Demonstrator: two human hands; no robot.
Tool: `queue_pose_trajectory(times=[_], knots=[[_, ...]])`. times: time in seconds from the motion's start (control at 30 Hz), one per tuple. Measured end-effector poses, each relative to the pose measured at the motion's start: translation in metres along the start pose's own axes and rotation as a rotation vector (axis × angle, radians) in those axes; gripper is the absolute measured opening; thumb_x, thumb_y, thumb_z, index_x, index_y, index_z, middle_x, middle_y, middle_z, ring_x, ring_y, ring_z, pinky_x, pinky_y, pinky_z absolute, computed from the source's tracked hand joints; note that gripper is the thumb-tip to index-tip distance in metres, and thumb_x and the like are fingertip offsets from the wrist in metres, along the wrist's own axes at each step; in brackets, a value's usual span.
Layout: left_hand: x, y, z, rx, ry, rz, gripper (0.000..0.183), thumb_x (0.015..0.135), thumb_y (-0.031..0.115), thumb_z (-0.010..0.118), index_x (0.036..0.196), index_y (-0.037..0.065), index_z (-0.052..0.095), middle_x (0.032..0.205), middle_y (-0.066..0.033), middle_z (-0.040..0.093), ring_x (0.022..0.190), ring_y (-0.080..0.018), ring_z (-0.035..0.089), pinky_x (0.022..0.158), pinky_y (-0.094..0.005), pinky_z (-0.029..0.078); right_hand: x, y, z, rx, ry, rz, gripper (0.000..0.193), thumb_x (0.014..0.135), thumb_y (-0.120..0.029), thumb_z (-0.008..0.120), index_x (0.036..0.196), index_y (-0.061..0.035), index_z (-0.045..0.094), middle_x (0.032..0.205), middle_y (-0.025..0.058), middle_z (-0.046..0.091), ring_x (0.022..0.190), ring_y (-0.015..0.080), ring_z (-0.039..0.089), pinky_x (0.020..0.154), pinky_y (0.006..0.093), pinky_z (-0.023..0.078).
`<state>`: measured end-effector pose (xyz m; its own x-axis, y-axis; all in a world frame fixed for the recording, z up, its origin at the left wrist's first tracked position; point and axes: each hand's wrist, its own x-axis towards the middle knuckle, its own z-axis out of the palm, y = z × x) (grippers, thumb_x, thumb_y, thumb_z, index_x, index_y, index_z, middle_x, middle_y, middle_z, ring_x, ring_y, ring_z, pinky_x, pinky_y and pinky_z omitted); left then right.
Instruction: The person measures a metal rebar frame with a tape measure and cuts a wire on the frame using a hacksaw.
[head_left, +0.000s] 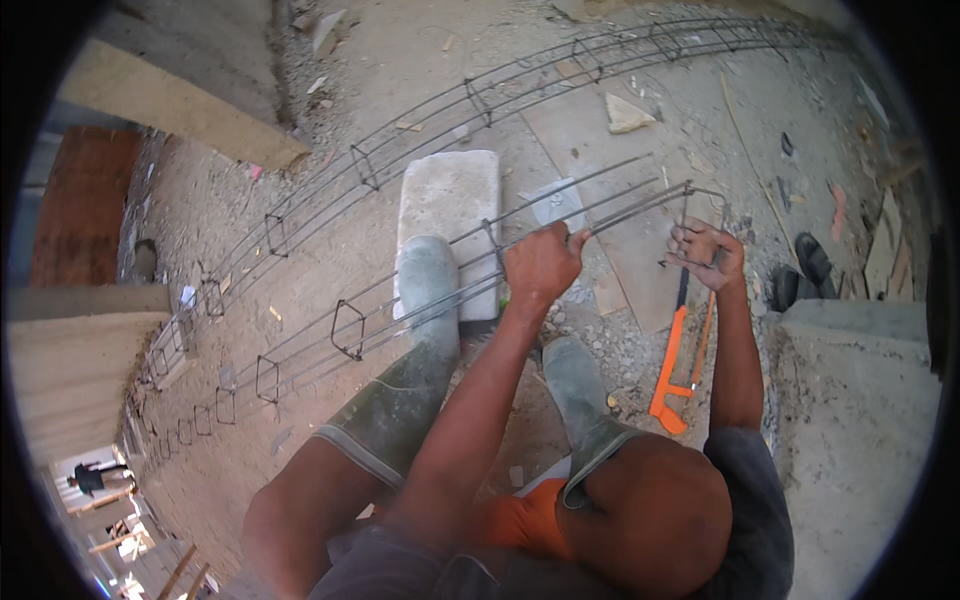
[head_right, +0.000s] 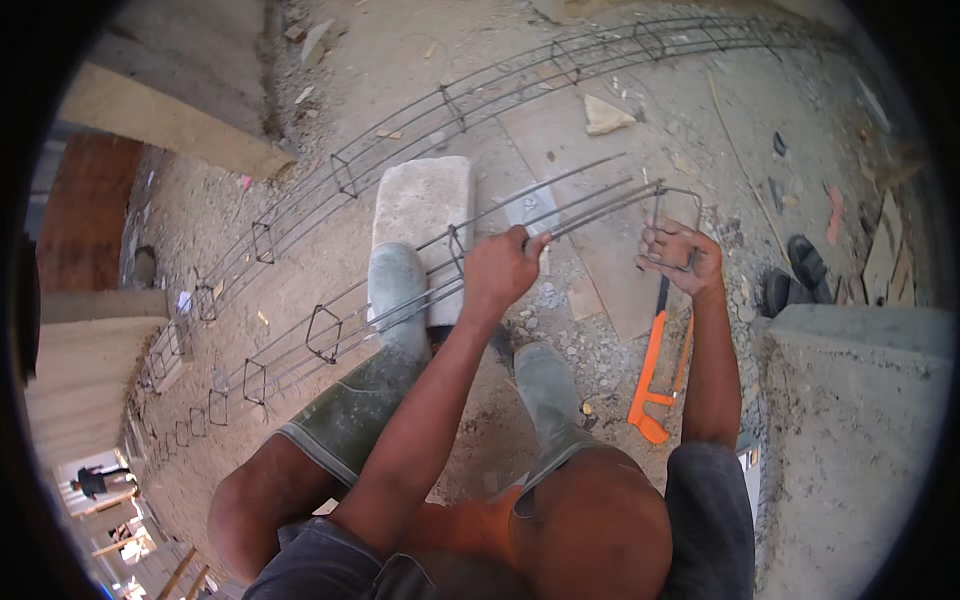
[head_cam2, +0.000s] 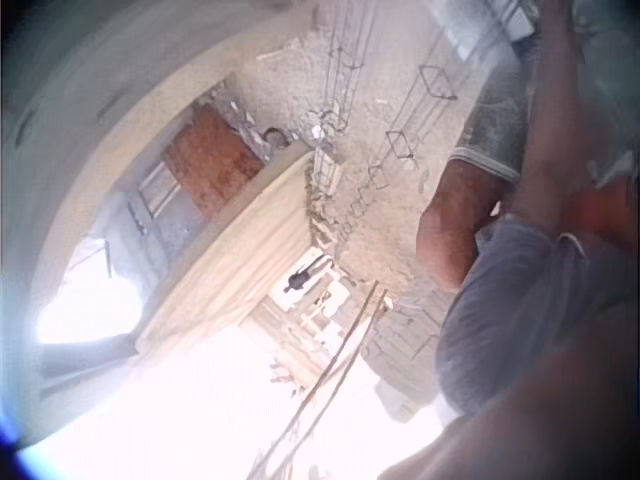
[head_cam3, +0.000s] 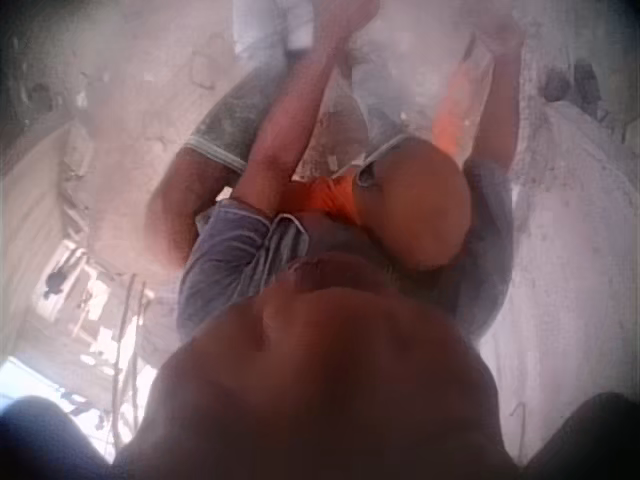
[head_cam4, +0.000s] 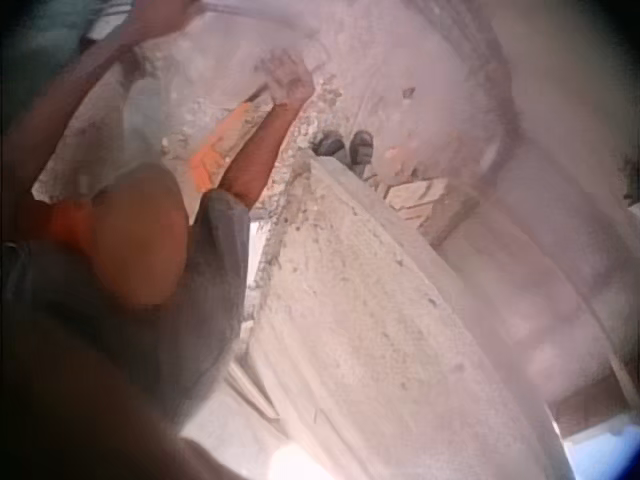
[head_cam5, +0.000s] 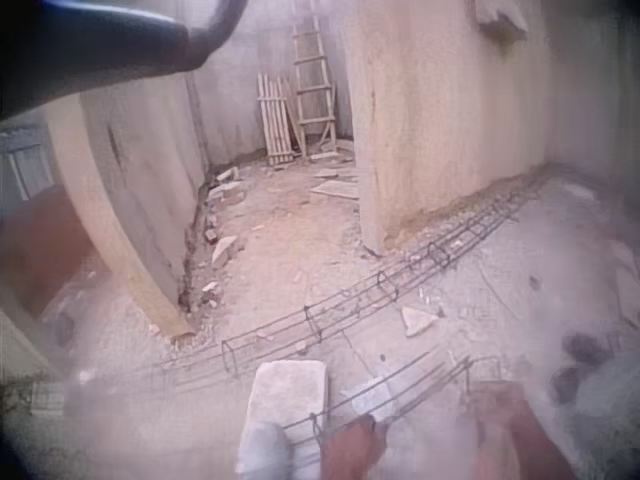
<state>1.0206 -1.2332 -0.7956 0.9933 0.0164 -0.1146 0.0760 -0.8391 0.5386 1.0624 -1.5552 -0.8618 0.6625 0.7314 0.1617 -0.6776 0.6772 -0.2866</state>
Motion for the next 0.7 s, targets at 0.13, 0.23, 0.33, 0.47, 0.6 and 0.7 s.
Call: queue_pose_trajectory(times=[0.13, 0.23, 0.33, 0.47, 0.6, 0.7], knots=[[-0.011, 0.013, -0.007, 0.062, 0.005, -0.002, 0.049, 0.096, 0.049, 0.056, 0.089, 0.003, 0.07, 0.078, -0.0234, 0.069, 0.078, -0.0426, 0.069, 0.071, -0.0507, 0.053, -0.01, -0.005, 0.01, -0.262, 0.415, -0.005, 0.071, 0.08, -0.034, 0.059, 0.136, 0.0069, 0.048, 0.111, 0.0155, 0.059, 0.098, 0.0271, 0.058, 0.088, 0.0411, 0.047], [-0.017, 0.011, 0.0, 0.09, -0.004, -0.018, 0.049, 0.094, 0.052, 0.058, 0.09, 0.005, 0.071, 0.078, -0.0229, 0.07, 0.078, -0.0425, 0.069, 0.07, -0.0506, 0.052, -0.019, -0.005, 0.023, -0.328, 0.435, 0.045, 0.065, 0.081, -0.032, 0.059, 0.134, 0.0046, 0.05, 0.096, 0.0078, 0.056, 0.08, 0.0186, 0.051, 0.074, 0.0335, 0.043], [-0.019, 0.003, 0.002, 0.084, -0.007, -0.028, 0.048, 0.094, 0.052, 0.058, 0.093, 0.007, 0.073, 0.079, -0.0222, 0.07, 0.078, -0.0425, 0.069, 0.07, -0.051, 0.052, -0.02, -0.013, 0.028, -0.636, 0.58, 0.161, 0.056, 0.081, -0.028, 0.06, 0.128, 0.0014, 0.054, 0.088, 0.0037, 0.053, 0.074, 0.0151, 0.048, 0.069, 0.0304, 0.041], [-0.02, -0.002, -0.001, 0.091, -0.001, -0.04, 0.048, 0.093, 0.052, 0.058, 0.093, 0.007, 0.073, 0.079, -0.0218, 0.071, 0.078, -0.0422, 0.069, 0.07, -0.0511, 0.052, -0.003, -0.004, 0.047, -1.655, 0.901, 0.335, 0.051, 0.078, -0.026, 0.065, 0.12, 0.0016, 0.055, 0.082, 0.0125, 0.058, 0.074, 0.0238, 0.057, 0.073, 0.0388, 0.047], [-0.017, -0.002, -0.006, 0.057, 0.014, -0.023, 0.048, 0.093, 0.052, 0.058, 0.093, 0.007, 0.073, 0.08, -0.0219, 0.071, 0.079, -0.0425, 0.069, 0.071, -0.0508, 0.052, 0.019, 0.034, 0.053, -2.396, 1.127, 0.258, 0.045, 0.073, -0.021, 0.066, 0.108, 0.0027, 0.05, 0.091, 0.021, 0.059, 0.088, 0.0381, 0.062, 0.081, 0.0478, 0.051], [-0.014, 0.003, -0.002, 0.062, -0.01, -0.026, 0.048, 0.094, 0.052, 0.058, 0.093, 0.007, 0.073, 0.08, -0.022, 0.071, 0.08, -0.0428, 0.068, 0.072, -0.051, 0.052, 0.009, 0.033, 0.023, -2.676, 1.116, 0.097, 0.041, 0.069, -0.015, 0.068, 0.101, 0.0005, 0.048, 0.094, 0.0189, 0.056, 0.088, 0.0376, 0.061, 0.078, 0.0464, 0.051]])
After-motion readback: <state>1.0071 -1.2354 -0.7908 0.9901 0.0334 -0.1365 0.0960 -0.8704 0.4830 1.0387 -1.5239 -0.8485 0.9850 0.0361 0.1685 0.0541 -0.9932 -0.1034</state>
